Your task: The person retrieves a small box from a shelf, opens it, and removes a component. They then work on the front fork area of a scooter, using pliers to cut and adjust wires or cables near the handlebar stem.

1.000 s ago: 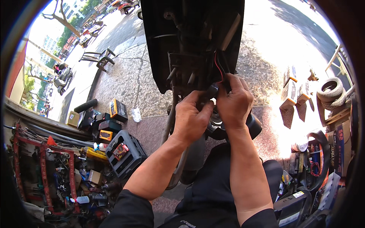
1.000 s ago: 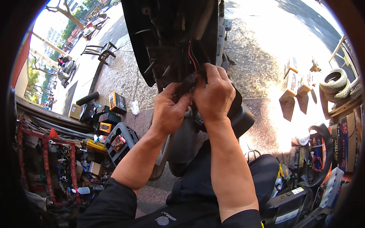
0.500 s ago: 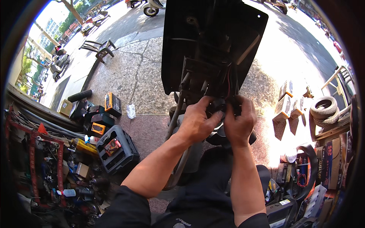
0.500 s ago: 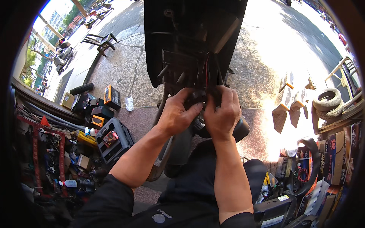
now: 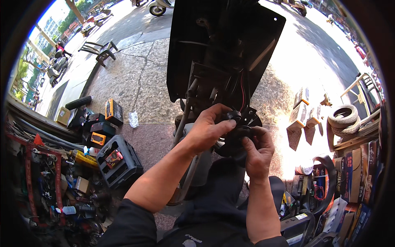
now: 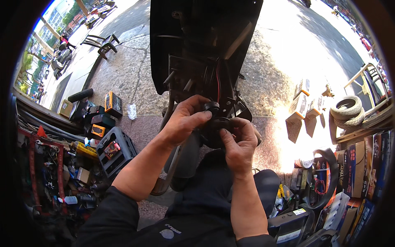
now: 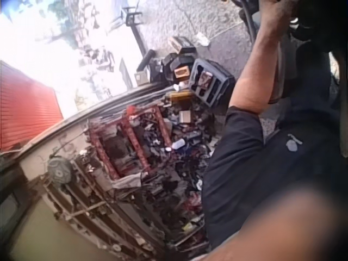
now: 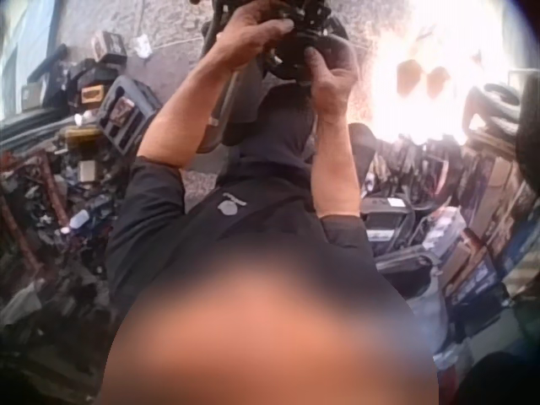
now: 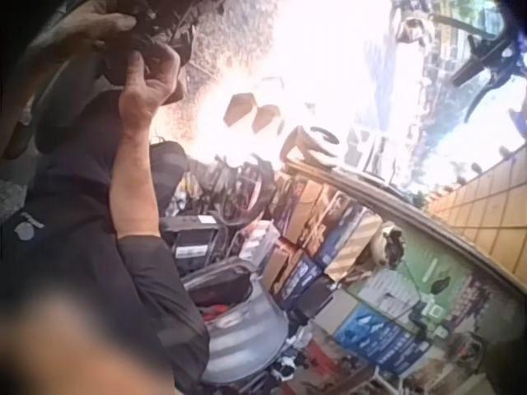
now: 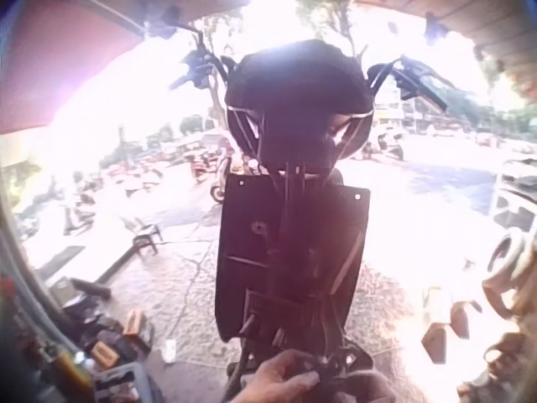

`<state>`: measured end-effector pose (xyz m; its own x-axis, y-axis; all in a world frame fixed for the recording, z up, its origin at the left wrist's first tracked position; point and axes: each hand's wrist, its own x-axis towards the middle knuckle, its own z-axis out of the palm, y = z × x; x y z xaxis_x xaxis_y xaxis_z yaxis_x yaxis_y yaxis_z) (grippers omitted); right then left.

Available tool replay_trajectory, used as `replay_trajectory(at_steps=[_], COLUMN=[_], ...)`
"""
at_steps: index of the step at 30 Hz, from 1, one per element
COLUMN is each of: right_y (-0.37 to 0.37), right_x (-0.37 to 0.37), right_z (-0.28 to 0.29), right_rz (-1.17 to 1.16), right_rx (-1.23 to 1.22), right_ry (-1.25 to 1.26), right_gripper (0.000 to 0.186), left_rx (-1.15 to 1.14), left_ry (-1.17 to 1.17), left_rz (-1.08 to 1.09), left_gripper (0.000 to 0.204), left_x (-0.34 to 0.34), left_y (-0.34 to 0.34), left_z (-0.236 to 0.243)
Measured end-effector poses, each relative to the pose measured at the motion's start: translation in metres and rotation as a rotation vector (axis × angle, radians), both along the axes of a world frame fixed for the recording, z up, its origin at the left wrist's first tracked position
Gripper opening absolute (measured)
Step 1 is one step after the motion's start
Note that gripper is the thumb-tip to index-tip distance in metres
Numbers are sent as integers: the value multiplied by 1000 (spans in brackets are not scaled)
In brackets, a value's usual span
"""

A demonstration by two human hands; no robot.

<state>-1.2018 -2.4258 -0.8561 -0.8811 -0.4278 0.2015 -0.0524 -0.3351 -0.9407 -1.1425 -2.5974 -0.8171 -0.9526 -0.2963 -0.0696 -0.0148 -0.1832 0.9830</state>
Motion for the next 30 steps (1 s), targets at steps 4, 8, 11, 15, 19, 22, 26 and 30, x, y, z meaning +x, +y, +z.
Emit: replay_trajectory(at_steps=[4,8,11,15,19,22,26,30], right_y=[-7,-19,-5,76,195,256,285,278], right_x=[19,26,17,-48,-130,-128,-77,-44], right_z=[-2,2,5,-11,-89,-218,-353,-396], right_rz=[151,147,146,-151,-357,-35,335,458], right_rx=[-77,36,272,46,442,913,1452,1491], right_ry=[-110,-59,109,68,-188,-441,-134,21], right_gripper=[32,33,39,18,22,33,36,45], left_rx=[-18,9,29,-61,-160,-205,-207,-176], left_ry=[27,8,-11,-43,3,71,61,99], left_rz=[-51,-72,-53,10,71,109,182,279], left_gripper=[41,32,22,31,38,41,43,37], left_x=[-3,-4,-3,-5,-4,-9,-9,-13], left_y=[3,3,8,14,18,20,22,26], left_z=[-4,-3,-5,-2,4,4,7,7])
